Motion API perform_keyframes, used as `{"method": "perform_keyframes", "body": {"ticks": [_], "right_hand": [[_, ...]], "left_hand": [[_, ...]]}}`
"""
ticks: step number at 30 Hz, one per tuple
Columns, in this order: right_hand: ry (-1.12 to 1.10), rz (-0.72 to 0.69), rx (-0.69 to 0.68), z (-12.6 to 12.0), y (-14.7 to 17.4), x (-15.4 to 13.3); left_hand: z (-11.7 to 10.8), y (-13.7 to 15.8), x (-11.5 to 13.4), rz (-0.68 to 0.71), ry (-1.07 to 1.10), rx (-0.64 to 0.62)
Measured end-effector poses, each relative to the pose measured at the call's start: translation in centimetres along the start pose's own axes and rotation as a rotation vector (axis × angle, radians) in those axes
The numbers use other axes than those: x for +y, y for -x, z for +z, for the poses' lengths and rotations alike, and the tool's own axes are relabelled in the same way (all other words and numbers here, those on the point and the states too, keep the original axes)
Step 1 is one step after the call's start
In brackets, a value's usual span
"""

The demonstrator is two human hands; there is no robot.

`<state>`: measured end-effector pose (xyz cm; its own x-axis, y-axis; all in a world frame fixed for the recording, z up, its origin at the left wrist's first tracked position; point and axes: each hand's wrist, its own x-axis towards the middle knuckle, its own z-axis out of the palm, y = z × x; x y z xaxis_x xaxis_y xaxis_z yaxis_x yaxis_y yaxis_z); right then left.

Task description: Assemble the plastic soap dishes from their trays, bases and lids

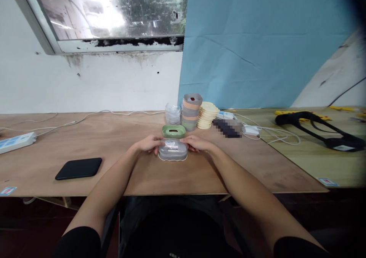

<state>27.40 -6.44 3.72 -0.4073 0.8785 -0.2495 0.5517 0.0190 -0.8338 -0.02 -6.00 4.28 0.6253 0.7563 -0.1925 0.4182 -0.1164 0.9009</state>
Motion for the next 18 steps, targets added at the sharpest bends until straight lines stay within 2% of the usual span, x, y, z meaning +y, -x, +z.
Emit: {"method": "perform_keyframes", "body": {"ticks": [18], "right_hand": [[0.022, 0.037, 0.000, -0.26, -0.53, 0.87]], "left_hand": [[0.24, 0.01, 0.21, -0.003, -0.050, 0.012]]}}
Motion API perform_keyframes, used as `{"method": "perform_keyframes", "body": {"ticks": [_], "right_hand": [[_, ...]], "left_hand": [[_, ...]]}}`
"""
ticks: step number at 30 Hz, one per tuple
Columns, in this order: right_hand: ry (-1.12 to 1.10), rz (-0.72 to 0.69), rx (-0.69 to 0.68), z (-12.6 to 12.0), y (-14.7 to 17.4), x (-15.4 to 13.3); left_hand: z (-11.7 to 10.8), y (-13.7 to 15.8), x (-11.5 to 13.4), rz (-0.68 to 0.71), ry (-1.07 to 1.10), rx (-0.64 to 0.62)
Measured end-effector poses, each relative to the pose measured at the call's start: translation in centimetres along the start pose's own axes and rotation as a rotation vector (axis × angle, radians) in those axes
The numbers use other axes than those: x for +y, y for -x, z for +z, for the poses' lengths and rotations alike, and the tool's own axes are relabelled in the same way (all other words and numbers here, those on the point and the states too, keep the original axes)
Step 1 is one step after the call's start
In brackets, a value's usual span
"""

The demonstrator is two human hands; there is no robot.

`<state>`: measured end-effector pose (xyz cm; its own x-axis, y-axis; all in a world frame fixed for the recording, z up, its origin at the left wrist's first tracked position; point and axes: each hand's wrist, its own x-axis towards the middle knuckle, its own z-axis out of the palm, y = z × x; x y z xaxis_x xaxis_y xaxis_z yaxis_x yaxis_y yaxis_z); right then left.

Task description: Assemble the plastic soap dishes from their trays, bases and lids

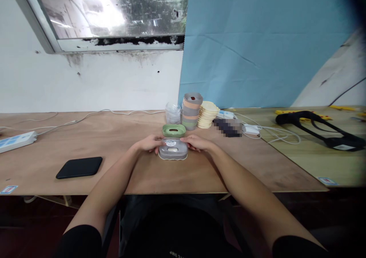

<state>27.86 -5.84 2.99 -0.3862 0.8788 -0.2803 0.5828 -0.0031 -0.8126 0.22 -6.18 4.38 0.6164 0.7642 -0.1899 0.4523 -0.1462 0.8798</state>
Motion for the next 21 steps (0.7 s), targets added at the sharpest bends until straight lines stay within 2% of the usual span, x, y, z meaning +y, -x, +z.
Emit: {"method": "perform_keyframes", "body": {"ticks": [21], "right_hand": [[0.070, 0.000, 0.033, 0.13, 0.17, -0.38]], "left_hand": [[-0.09, 0.13, 0.10, -0.028, -0.049, 0.002]]}}
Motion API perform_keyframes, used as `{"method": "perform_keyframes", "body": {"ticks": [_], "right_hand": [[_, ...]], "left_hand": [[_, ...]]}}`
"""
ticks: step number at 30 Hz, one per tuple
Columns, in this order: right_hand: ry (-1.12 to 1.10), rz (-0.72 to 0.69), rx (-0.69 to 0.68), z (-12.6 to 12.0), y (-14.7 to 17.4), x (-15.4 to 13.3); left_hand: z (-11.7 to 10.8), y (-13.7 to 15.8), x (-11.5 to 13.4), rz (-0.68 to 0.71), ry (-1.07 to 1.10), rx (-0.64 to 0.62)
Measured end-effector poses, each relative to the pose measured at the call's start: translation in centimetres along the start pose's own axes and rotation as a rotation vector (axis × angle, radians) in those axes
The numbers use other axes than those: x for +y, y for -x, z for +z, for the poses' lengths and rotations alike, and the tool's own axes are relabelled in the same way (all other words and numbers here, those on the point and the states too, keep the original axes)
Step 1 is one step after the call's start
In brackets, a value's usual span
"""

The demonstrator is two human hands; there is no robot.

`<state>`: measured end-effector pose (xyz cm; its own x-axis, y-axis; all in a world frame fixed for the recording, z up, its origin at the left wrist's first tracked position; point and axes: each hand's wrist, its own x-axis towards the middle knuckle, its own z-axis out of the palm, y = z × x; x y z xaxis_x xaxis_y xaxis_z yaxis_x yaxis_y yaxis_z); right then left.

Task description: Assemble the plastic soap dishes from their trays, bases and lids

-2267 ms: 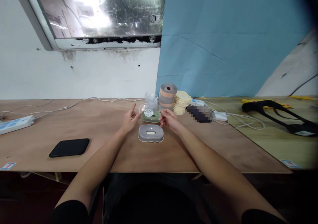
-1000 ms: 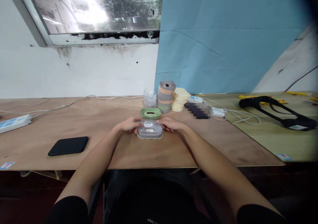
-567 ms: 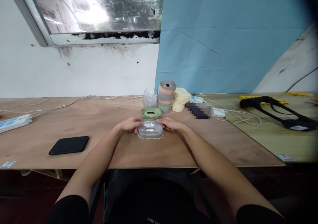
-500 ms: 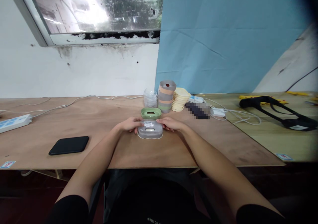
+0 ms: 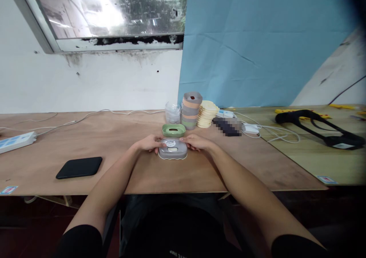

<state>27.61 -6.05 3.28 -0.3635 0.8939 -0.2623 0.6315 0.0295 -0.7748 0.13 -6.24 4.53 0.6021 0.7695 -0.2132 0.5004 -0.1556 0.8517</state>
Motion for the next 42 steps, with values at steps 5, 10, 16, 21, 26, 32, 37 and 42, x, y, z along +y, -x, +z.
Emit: {"method": "perform_keyframes", "body": {"ticks": [5, 10, 16, 21, 26, 32, 37, 42], "right_hand": [[0.013, 0.004, -0.002, 0.0, -0.1, 0.1], [0.007, -0.001, 0.005, 0.0, -0.2, 0.3], [-0.033, -0.015, 0.026, 0.1, -0.4, 0.3], [-0.037, -0.024, 0.072, 0.1, -0.6, 0.6], [-0.009, -0.053, 0.124, 0.1, -0.6, 0.7], [0.084, -0.137, 0.382, -0.1, -1.0, 1.0], [0.334, -0.104, 0.850, -0.7, -0.5, 0.6], [0.496, -0.112, 0.817, -0.8, 0.5, -0.3]], "left_hand": [[0.0, -0.2, -0.2, -0.022, 0.006, 0.003], [0.0, -0.4, -0.5, -0.013, 0.009, -0.001], [0.0, -0.5, -0.8, 0.007, 0.044, -0.008], [0.1, -0.5, -0.5, 0.011, 0.053, -0.011], [0.2, -0.4, -0.5, 0.028, 0.050, -0.018], [0.6, -1.0, -0.6, 0.016, 0.140, -0.037], [1.8, -0.9, 0.5, 0.047, 0.209, -0.108], [3.4, -1.1, 1.1, 0.037, 0.318, -0.150]]}}
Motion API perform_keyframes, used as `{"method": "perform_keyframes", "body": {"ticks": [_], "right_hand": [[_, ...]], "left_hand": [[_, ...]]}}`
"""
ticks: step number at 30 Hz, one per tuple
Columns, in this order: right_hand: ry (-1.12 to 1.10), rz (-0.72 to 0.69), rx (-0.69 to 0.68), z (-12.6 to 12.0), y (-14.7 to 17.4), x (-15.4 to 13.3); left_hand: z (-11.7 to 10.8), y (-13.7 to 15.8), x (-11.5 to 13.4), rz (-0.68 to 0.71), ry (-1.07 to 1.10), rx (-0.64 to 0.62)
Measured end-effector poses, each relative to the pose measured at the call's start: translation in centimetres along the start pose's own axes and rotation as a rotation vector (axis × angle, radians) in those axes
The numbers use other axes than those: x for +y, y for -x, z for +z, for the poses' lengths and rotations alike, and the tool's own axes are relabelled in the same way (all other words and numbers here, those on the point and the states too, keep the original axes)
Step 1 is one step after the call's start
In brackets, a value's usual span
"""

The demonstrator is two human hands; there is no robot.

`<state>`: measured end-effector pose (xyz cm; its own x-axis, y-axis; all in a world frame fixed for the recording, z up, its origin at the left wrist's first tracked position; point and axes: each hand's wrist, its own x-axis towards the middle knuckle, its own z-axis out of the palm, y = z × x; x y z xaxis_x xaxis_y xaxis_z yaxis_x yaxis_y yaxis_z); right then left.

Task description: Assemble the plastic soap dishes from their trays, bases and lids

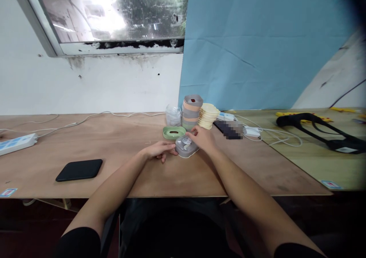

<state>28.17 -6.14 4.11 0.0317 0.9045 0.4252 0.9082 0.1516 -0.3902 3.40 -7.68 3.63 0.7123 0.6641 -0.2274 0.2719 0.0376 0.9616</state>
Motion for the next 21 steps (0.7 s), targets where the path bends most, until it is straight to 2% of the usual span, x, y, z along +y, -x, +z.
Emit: {"method": "perform_keyframes", "body": {"ticks": [3, 7, 15, 18, 21], "right_hand": [[0.056, -0.013, -0.106, -0.2, -0.3, 0.4], [0.085, 0.034, -0.158, -0.2, -1.2, 2.3], [0.060, 0.102, -0.096, -1.1, -2.2, 5.2], [-0.016, 0.127, -0.047, -1.0, -2.2, 5.6], [-0.140, 0.169, -0.057, -0.6, -2.3, 6.0]], "left_hand": [[0.5, -0.5, -0.2, 0.014, 0.020, -0.014], [0.7, -0.9, -0.4, 0.019, -0.021, -0.008], [0.4, -1.2, -0.9, 0.017, -0.020, -0.006], [0.4, -1.2, -0.9, -0.005, -0.021, 0.001], [0.5, -1.0, -0.7, -0.010, -0.014, -0.004]]}}
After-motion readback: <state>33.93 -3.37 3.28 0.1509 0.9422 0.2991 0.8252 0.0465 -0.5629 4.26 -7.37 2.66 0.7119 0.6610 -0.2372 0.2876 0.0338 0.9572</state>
